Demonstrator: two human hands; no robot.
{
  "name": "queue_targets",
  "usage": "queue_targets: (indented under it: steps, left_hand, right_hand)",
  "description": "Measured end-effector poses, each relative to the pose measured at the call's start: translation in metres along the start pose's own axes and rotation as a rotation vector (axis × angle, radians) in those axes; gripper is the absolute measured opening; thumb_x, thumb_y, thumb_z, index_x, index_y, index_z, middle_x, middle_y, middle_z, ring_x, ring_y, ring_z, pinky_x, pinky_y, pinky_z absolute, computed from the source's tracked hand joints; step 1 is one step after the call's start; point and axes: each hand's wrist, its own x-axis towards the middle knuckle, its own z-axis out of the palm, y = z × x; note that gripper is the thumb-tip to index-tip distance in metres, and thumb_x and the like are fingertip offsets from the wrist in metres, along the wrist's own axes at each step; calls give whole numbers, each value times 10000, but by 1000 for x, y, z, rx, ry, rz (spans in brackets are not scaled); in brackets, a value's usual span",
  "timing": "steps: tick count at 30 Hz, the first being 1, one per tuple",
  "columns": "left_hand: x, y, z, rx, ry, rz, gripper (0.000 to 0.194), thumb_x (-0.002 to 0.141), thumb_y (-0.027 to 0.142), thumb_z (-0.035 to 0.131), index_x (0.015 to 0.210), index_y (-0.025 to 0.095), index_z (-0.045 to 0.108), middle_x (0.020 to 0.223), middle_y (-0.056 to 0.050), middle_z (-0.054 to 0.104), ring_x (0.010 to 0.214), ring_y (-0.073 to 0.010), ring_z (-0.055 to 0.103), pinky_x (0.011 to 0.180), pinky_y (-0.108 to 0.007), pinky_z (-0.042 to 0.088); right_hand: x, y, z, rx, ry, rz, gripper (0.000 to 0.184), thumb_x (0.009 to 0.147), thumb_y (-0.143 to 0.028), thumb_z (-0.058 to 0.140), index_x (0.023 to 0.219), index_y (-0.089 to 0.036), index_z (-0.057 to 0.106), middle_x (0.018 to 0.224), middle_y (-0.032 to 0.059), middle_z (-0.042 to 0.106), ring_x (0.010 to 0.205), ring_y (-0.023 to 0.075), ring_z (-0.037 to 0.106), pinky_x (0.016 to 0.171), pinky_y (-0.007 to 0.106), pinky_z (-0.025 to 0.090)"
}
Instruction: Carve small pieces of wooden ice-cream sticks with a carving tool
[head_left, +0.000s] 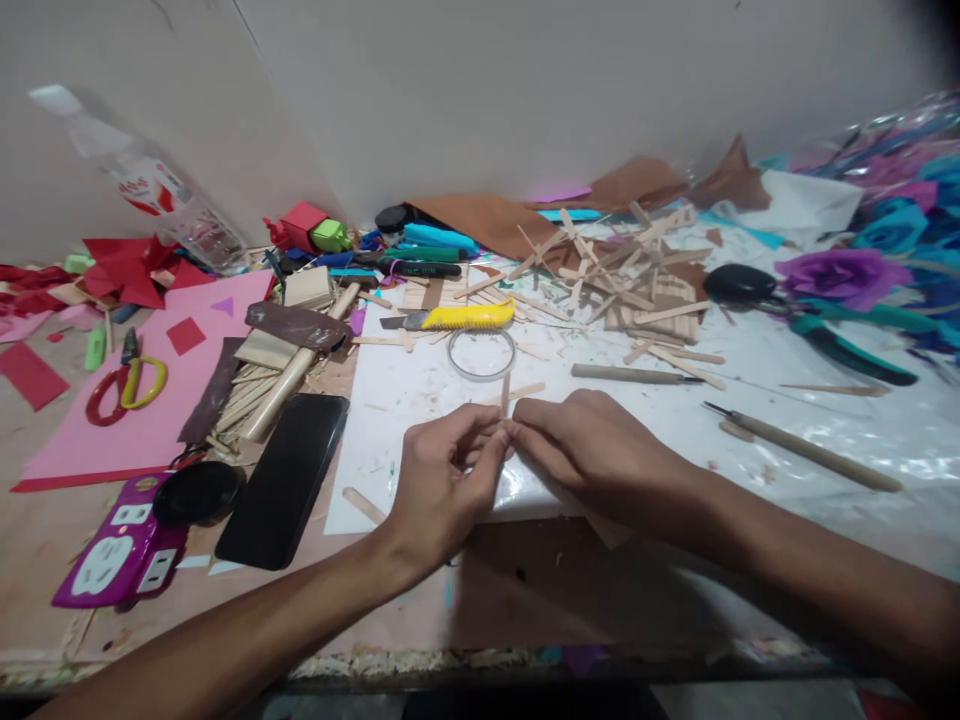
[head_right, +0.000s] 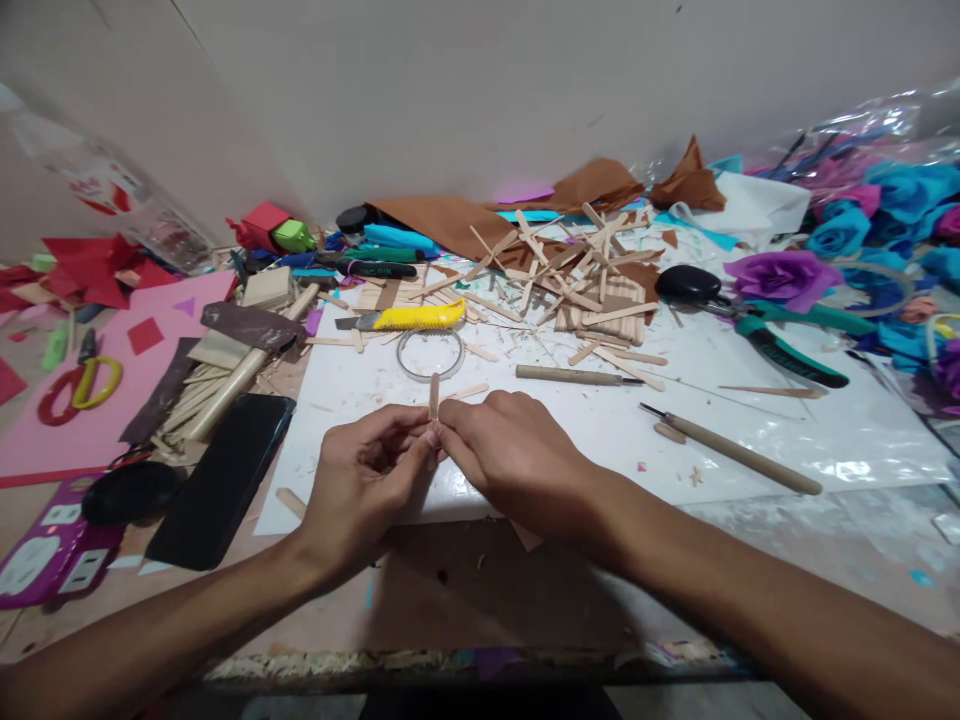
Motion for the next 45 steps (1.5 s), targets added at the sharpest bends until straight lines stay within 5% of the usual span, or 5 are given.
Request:
queue_targets:
  steps: [4,17,26,38,45]
  left_hand:
    - [0,2,0,-17,-22,-18,137,986,302,714,1054,198,772,918,-21,769,842,-148,736,769,-225,587]
    - [16,9,-3,-461,-103,-257,275,857,339,874,1016,160,738,883,-41,787,854,-151,786,862,-267,681]
    - [14,7,-5,-441,-119,-237,385,882,375,849,1185,170,729,925,-58,786,884,-189,796,901,-346,689]
    - [11,7,-2,-438,-115,-209,250,941,289,777,1148,181,687,871,-24,759,847,-139,764,889,-279,660]
    - [7,5,0,-265,-65,-138,207,968,231,709,1169,192,681,916,-42,807,800,-127,771,729,-185,611]
  right_hand:
    - [-1,3,4,-186,-31,24,413,1076,-420,397,941,-191,713,681,57,623,579,178,317,616,342,137]
    - [-1,13,-10,-57,-27,-12,348,1104,-383,409,955,-184,654,742,32,630,685,178,518,646,296,225]
    - [-8,12,-9,-167,-12,27,399,1105,-440,350,979,-220,658,636,-2,478,588,191,371,598,313,161]
    - [0,9,7,-243,91,-123,407,1115,-320,294,864,-183,584,682,23,555,622,200,378,723,343,219]
    - [-3,11,22,-604,156,-321,377,1076,-126,284,961,-136,643,733,81,680,542,178,391,800,434,216]
